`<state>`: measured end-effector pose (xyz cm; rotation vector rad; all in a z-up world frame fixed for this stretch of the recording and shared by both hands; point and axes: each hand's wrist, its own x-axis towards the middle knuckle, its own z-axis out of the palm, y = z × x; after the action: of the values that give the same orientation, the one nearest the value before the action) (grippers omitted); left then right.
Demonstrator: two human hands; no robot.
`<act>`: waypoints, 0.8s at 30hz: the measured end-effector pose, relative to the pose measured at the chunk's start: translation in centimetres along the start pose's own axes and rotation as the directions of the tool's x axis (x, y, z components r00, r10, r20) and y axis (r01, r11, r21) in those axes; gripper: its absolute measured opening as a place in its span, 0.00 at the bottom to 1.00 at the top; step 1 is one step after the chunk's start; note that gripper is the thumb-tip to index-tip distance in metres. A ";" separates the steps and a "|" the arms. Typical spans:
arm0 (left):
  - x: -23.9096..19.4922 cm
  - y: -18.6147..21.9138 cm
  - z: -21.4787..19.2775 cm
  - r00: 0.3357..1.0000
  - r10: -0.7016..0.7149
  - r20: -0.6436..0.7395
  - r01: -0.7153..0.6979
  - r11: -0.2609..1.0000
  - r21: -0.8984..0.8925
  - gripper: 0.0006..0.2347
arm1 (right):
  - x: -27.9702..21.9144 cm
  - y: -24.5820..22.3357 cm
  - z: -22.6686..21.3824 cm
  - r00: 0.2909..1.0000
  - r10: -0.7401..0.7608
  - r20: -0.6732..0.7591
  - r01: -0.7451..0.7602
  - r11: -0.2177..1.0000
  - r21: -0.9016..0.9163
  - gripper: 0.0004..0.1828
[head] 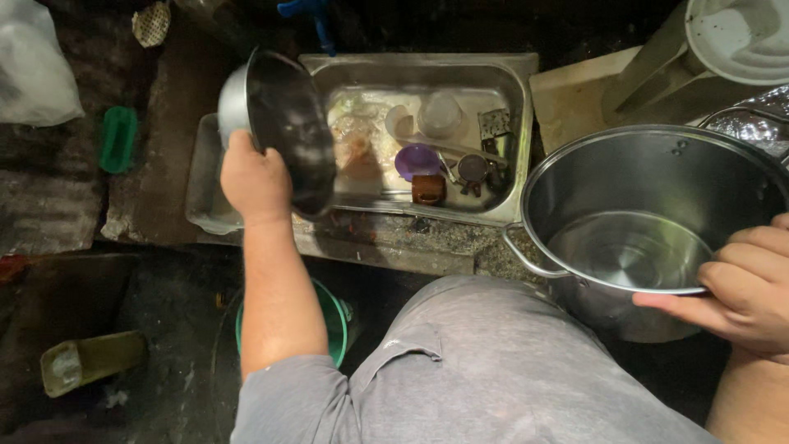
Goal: The person rinses a large metal pot under a tap in a sink, then transfers chopped pieces of meat from a colander into the pot by hand.
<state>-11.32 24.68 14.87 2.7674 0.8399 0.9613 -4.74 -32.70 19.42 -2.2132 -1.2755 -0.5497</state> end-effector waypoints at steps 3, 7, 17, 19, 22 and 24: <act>0.8 1.5 -2.3 0.986 0.165 0.033 -0.168 0.980 0.108 0.04 | 0.0 0.2 -0.2 1.000 -0.021 0.019 0.020 1.000 0.021 0.33; 0.9 2.7 -4.9 0.956 0.285 0.073 -0.293 0.943 0.158 0.05 | -0.2 0.2 -0.6 0.999 0.011 0.045 -0.011 1.000 0.006 0.33; -2.1 7.2 -7.5 0.923 0.305 0.235 -0.279 0.950 -0.139 0.04 | -2.5 1.0 -1.2 0.999 0.024 0.036 -0.025 1.000 0.005 0.33; -2.2 8.6 -4.6 0.948 0.245 0.204 -0.179 0.938 -0.298 0.05 | -2.9 0.8 -1.4 0.999 0.046 0.026 -0.046 0.999 0.007 0.34; -2.8 12.2 2.6 0.980 -0.002 0.198 0.129 0.768 -0.628 0.10 | -3.1 0.2 -1.7 0.998 0.066 -0.004 -0.066 0.998 -0.002 0.33; -3.7 14.9 7.8 0.964 -0.126 0.234 0.255 0.687 -0.680 0.12 | -3.2 -0.4 -1.9 0.995 0.091 -0.044 -0.091 0.996 -0.014 0.30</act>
<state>-2.01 10.80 10.47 2.0063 0.5505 0.7730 -6.73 -35.82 19.14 -2.2476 -1.1458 -0.5717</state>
